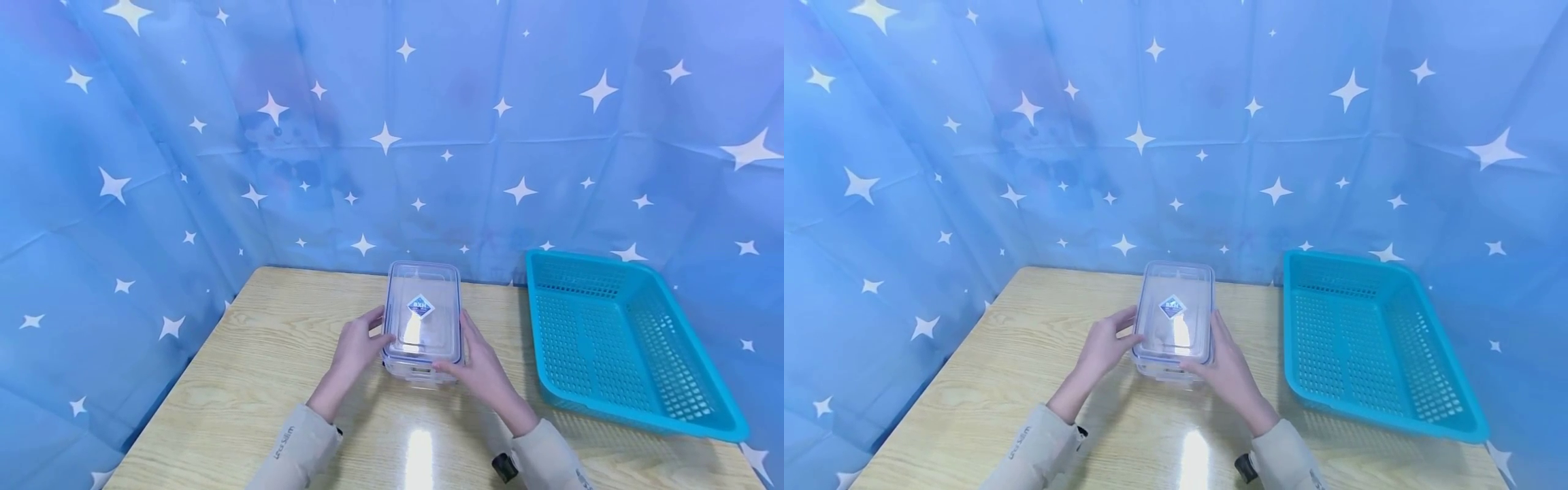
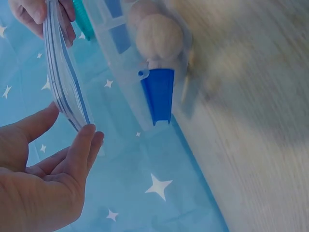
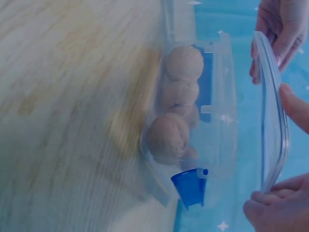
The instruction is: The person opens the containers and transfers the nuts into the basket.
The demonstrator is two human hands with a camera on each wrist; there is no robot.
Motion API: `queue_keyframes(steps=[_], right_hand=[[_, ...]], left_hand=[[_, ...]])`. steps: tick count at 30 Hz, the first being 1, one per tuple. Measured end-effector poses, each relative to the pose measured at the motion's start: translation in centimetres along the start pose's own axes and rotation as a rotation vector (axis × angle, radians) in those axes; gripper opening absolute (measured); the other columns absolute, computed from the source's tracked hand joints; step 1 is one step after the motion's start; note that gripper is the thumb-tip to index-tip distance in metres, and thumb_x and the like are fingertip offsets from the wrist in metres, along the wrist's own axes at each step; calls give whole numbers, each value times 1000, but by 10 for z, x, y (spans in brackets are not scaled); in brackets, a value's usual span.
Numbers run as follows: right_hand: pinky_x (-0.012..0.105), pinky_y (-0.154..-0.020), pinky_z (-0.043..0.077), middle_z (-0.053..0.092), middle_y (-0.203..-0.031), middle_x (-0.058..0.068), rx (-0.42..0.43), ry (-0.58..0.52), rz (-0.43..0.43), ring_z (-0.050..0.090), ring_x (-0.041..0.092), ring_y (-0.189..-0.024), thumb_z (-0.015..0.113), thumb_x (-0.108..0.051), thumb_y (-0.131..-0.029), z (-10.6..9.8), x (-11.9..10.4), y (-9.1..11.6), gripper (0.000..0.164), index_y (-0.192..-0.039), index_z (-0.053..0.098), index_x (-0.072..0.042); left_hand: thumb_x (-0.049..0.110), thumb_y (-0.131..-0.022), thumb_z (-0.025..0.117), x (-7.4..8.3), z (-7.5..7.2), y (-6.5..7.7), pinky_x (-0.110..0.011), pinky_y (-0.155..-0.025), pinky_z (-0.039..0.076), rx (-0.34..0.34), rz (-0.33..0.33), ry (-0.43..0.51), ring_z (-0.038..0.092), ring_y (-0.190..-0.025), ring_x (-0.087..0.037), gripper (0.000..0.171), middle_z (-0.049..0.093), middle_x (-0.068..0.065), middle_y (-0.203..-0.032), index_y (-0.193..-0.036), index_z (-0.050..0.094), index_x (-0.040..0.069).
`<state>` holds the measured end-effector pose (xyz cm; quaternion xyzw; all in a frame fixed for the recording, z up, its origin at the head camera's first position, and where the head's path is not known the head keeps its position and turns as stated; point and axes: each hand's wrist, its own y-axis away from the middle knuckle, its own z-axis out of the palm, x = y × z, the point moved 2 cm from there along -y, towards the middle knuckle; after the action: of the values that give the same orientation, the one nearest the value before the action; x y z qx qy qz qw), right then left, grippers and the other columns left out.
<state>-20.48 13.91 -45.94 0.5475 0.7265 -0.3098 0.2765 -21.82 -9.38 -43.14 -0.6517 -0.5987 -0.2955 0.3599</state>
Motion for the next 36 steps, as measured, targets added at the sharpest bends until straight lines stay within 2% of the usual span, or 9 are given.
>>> queue_keyframes(steps=[4, 8, 11, 20, 24, 28, 36], right_hand=[[62, -120, 26, 11, -167, 22, 8, -9, 0, 20, 45, -150, 77, -46, -85, 1, -4, 0, 110, -159, 10, -1], [61, -121, 26, 14, -166, 22, 31, -13, -9, 22, 45, -150, 72, -40, -90, 0, -9, 1, 99, -159, 14, 0], [60, -121, 26, 18, -165, 23, 64, 0, -30, 24, 45, -149, 68, -36, -94, -1, -14, 1, 90, -158, 18, 1], [53, -120, 32, 31, -161, 21, 138, -137, -41, 32, 39, -147, 65, -17, -97, -6, -30, -5, 69, -154, 30, 2], [49, -119, 33, 34, -159, 22, 141, -196, -17, 36, 38, -146, 62, -18, -99, -11, -38, -6, 66, -154, 31, 1], [45, -120, 32, 34, -160, 20, 133, -256, 16, 36, 36, -147, 60, -21, -101, -15, -43, -6, 64, -154, 31, 0], [40, -119, 34, 39, -158, 19, 141, -326, 17, 40, 34, -145, 59, -21, -101, -19, -46, -8, 61, -153, 34, 1]], left_hand=[[10, -86, 76, 0, -6, -1, -42, -97, 57, 9, 18, 31, 65, -120, -35, 62, 61, -21, -136, -142, 52, 1], [5, -87, 74, 0, -11, 0, -36, -88, 61, 5, 34, 75, 67, -114, -39, 61, 60, -23, -138, -143, 51, 1], [4, -88, 73, 2, -14, 0, -34, -87, 61, 25, 42, 82, 68, -112, -39, 60, 60, -22, -138, -144, 52, 3], [0, -84, 76, 5, -23, -1, -30, -89, 61, 171, 115, -48, 67, -114, -31, 62, 66, -16, -132, -142, 57, 11], [4, -82, 78, 8, -27, -1, -36, -92, 60, 210, 144, -112, 67, -111, -30, 63, 69, -16, -126, -141, 58, 14], [8, -83, 79, 12, -30, -1, -43, -91, 59, 223, 145, -152, 67, -107, -31, 63, 70, -17, -120, -141, 58, 14], [1, -85, 75, 12, -33, 0, -37, -93, 60, 212, 151, -42, 67, -109, -32, 61, 67, -20, -122, -142, 56, 11]])
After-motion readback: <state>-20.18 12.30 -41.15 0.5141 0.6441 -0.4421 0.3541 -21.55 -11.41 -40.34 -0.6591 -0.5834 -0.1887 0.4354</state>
